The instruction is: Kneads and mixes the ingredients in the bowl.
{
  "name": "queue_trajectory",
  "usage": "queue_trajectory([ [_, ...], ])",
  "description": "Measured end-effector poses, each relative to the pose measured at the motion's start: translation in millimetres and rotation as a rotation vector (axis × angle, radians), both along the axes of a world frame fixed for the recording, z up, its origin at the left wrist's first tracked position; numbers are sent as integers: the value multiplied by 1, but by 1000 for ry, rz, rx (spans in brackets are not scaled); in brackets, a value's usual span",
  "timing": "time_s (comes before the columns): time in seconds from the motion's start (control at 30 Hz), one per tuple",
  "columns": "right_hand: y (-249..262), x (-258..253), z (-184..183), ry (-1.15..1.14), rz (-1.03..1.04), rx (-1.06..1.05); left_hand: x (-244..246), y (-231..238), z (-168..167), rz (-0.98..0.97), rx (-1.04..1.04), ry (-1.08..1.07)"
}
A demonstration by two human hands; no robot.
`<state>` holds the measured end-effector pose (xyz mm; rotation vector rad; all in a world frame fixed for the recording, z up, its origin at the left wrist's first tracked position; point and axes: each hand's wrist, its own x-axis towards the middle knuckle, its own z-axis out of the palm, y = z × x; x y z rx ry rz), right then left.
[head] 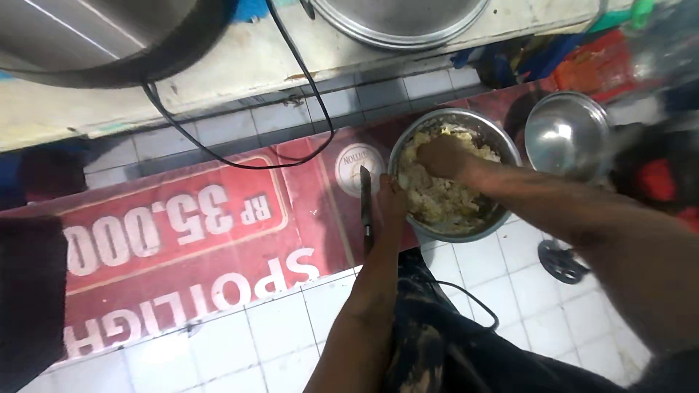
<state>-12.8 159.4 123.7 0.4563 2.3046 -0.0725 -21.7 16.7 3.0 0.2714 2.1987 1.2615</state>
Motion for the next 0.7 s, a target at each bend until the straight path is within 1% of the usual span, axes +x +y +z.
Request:
queue_trajectory([
  [0.07, -4, -4, -25, -14, 83, -80, 2, -2, -2, 13, 18, 12],
  [0.1, -6, -5, -29, -38, 117, -101, 3, -4, -4, 7, 27, 26],
  [0.2, -11, 0, -24, -124, 154, -130, 2, -4, -2, -8, 40, 23],
  [0.27, -23, 20, -17, -189, 132, -158, 3, -9, -3, -31, 30, 7],
  [0.37, -28, 75, -23, -134, 102, -189, 7, -12, -2, -56, -43, -15],
  [0.43, -21, 85, -5, -140, 46, -149, 2, -10, -1, -63, -74, -28],
  [0.53, -10, 69, 47, -187, -56, -30, 6, -8, 1, -48, -89, -24],
  [0.6, -2, 47, 71, -164, -149, 63, 4, -6, 5, -51, -62, 3],
  [0.63, 4, 36, 73, -130, -172, 99, 3, -6, 6, -55, -59, 10],
  [0.7, 15, 17, 56, -69, -189, 145, 4, -8, 7, -63, -70, 6],
])
